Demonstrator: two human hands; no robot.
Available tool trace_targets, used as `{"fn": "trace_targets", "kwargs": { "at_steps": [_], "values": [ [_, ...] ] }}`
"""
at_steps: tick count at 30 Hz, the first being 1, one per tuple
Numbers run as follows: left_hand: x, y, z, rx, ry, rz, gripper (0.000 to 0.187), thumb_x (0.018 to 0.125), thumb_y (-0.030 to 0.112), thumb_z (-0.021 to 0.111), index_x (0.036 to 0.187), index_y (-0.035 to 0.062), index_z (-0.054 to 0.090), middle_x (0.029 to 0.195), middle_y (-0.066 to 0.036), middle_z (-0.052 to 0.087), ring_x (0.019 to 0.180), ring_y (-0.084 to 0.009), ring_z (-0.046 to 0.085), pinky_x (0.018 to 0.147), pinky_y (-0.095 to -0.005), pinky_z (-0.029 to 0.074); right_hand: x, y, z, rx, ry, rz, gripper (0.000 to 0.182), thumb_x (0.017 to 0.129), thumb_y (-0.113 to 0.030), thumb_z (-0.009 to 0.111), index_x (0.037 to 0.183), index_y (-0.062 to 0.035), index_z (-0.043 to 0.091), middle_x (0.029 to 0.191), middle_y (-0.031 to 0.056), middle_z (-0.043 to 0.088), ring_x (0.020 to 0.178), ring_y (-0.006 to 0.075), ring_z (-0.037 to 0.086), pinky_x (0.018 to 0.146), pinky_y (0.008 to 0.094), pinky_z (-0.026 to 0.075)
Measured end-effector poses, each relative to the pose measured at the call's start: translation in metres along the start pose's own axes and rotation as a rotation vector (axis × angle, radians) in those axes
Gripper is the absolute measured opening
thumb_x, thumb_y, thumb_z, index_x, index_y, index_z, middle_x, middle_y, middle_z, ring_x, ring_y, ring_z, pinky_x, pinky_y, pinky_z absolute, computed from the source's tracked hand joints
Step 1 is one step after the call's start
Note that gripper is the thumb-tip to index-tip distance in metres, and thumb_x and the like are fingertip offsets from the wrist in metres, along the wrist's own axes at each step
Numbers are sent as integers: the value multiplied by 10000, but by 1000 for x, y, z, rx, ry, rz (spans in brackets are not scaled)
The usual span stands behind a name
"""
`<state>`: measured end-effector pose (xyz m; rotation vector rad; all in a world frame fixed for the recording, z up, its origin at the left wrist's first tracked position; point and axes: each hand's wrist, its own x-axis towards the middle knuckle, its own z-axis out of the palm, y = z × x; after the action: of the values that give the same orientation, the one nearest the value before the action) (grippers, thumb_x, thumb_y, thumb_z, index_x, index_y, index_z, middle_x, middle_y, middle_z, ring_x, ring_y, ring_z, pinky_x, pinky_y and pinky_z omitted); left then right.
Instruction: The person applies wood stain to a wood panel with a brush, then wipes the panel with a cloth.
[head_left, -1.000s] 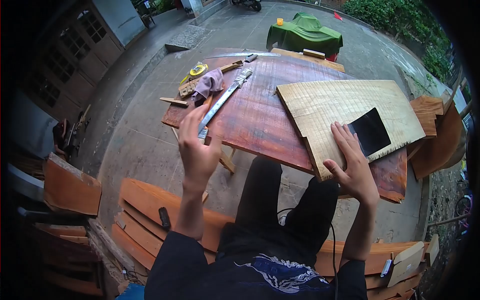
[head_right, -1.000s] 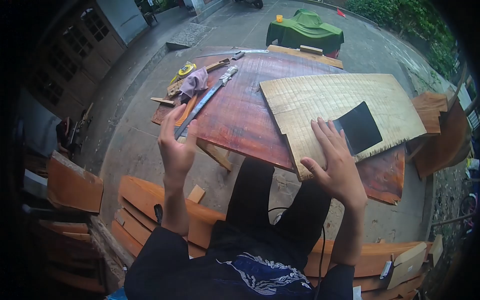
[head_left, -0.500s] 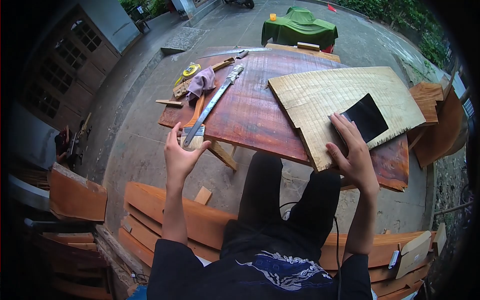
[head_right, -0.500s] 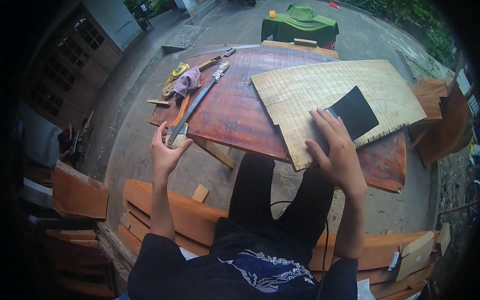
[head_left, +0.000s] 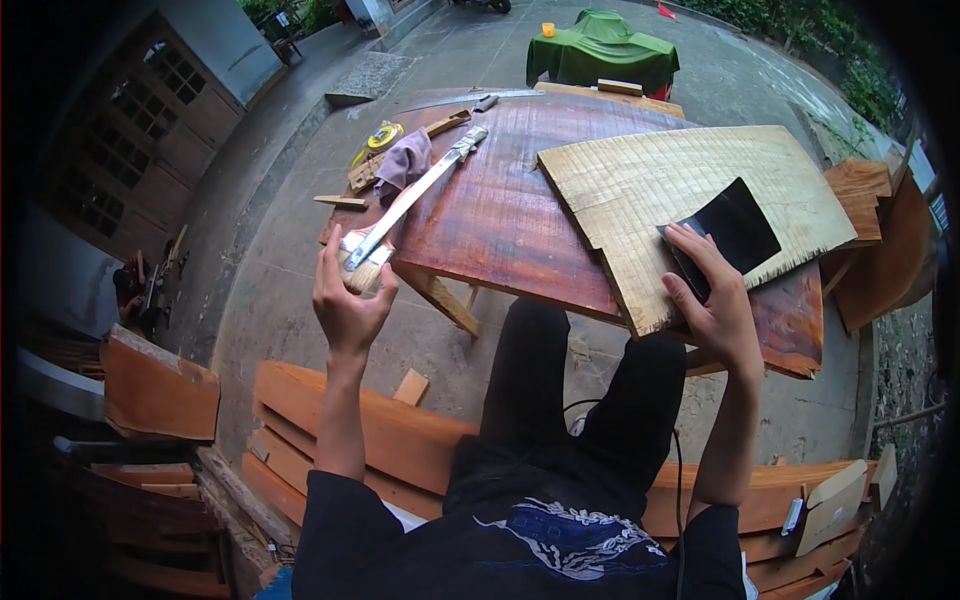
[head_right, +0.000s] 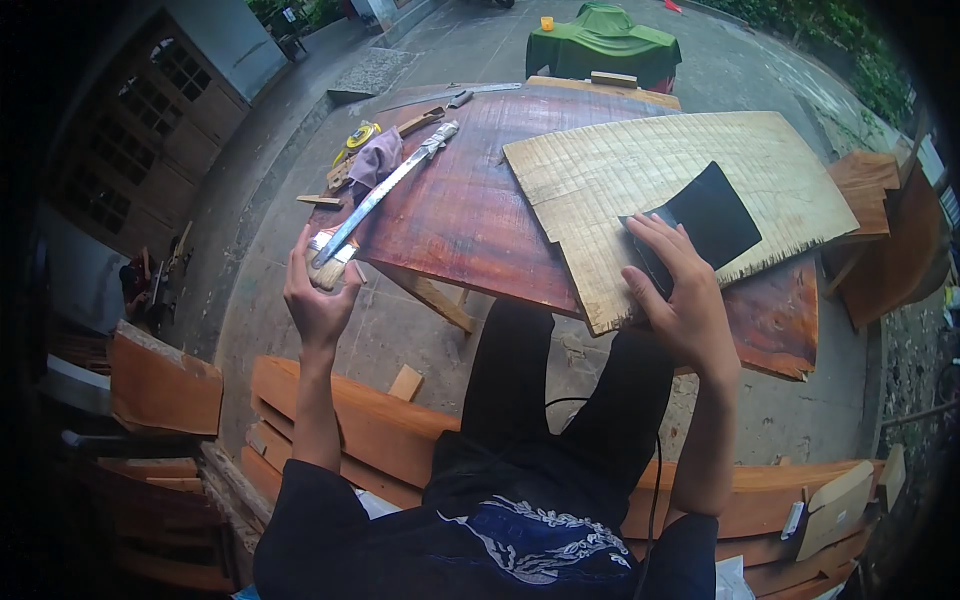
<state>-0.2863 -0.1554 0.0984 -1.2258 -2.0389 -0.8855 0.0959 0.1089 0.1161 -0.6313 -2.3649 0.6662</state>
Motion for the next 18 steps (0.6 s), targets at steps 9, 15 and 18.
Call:
{"fn": "trace_targets", "kwargs": {
  "at_steps": [9,15,18],
  "values": [
    [25,8,-43,142,73,28,808,792,182,871,1509,-23,561,1214,-196,698,1025,-357,742,799,-424,620,0,0,-2,54,8,2,457,993,-127,722,1427,-3,651,1463,212,664,1456,398,552,1302,509,314],
    [28,21,-52,74,212,30,754,828,153,851,1499,-54,576,1242,-190,707,1074,-315,739,905,-411,613,1,4,-1,81,30,-3,462,1043,-230,683,1448,-11,634,1427,192,692,1426,381,586,1300,555,285],
    [13,45,-47,-371,109,-121,823,909,284,844,1529,-134,501,1438,-227,646,1250,-272,679,1081,-408,557,-4,-13,-8,100,96,-24,513,1064,-313,659,1479,-15,606,1382,190,713,1383,373,619,1295,576,274]
  ]
}}
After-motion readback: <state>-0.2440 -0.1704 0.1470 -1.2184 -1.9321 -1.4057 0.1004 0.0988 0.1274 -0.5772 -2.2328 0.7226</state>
